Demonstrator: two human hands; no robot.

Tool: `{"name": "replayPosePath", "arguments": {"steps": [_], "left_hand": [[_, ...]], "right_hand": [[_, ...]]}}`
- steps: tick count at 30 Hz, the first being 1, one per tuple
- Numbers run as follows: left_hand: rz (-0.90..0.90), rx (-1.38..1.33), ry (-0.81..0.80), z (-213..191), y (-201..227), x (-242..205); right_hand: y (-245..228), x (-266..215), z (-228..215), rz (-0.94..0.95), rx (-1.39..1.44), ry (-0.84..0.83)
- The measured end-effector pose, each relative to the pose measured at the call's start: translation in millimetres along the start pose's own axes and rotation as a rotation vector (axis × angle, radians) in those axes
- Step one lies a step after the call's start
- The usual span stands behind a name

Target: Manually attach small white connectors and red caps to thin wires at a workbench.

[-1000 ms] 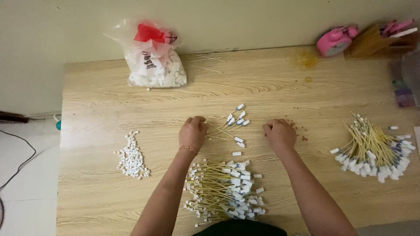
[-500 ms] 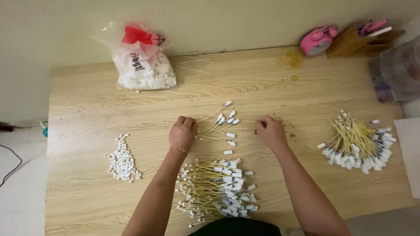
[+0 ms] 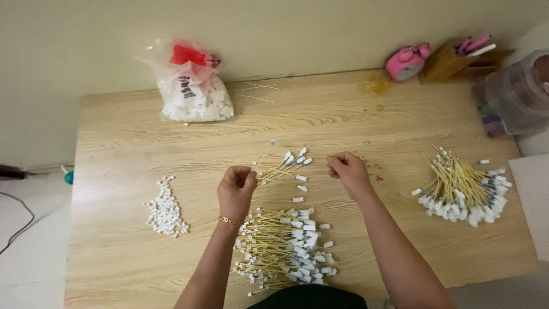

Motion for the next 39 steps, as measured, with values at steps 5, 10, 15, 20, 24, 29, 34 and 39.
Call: {"name": "replayPosePath", "arguments": {"steps": [5, 10, 15, 20, 24, 29, 34, 39], "left_hand": [[-0.093, -0.195, -0.062, 13.2, 24.4, -21.5], [-0.196, -0.39, -0.147, 31.3, 43.0, -44.0], [-0.195, -0.357, -0.145, 39.6, 45.1, -58.9], [-0.157, -0.232, -0.125, 34.1, 26.0, -61.7], [-0.166, -0.175, -0.07, 31.7, 24.0, -62.6], [-0.178, -0.216, -0.068, 42.6, 52.6, -74.8], [-0.2, -0.242, -0.103, 46.0, 67.7, -83.5], [-0.163, -0.416, -0.17, 49.8, 81.4, -88.1]], "right_hand": [[-32.4, -33.8, 13.3, -0.013, 0.074, -0.054], [-72.2, -88.8, 39.7, -0.114, 0.306, -0.192], [-104.2, -128.1, 51.7, -0.204, 0.426, -0.317], [-107.9, -145.1, 59.8, -0.182, 0.43, -0.344], [-98.7, -149.6, 66.6, -0.22, 0.354, -0.34], [-139.6, -173.7, 62.7, -0.337, -0.038, -0.172], [-159.5, -183.8, 64.0, -0.778, -0.37, 0.126], [-151.8, -175.5, 66.2, -0.666, -0.356, 0.072]]}}
Point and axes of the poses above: each hand's wrist, its own x-axis towards the middle knuckle, its own z-axis out of the palm, y = z × x, the point moved 3 cm from there along x, towards the middle knuckle, and after that the axes turned 10 degrees about -x, right-handed, at the moved point
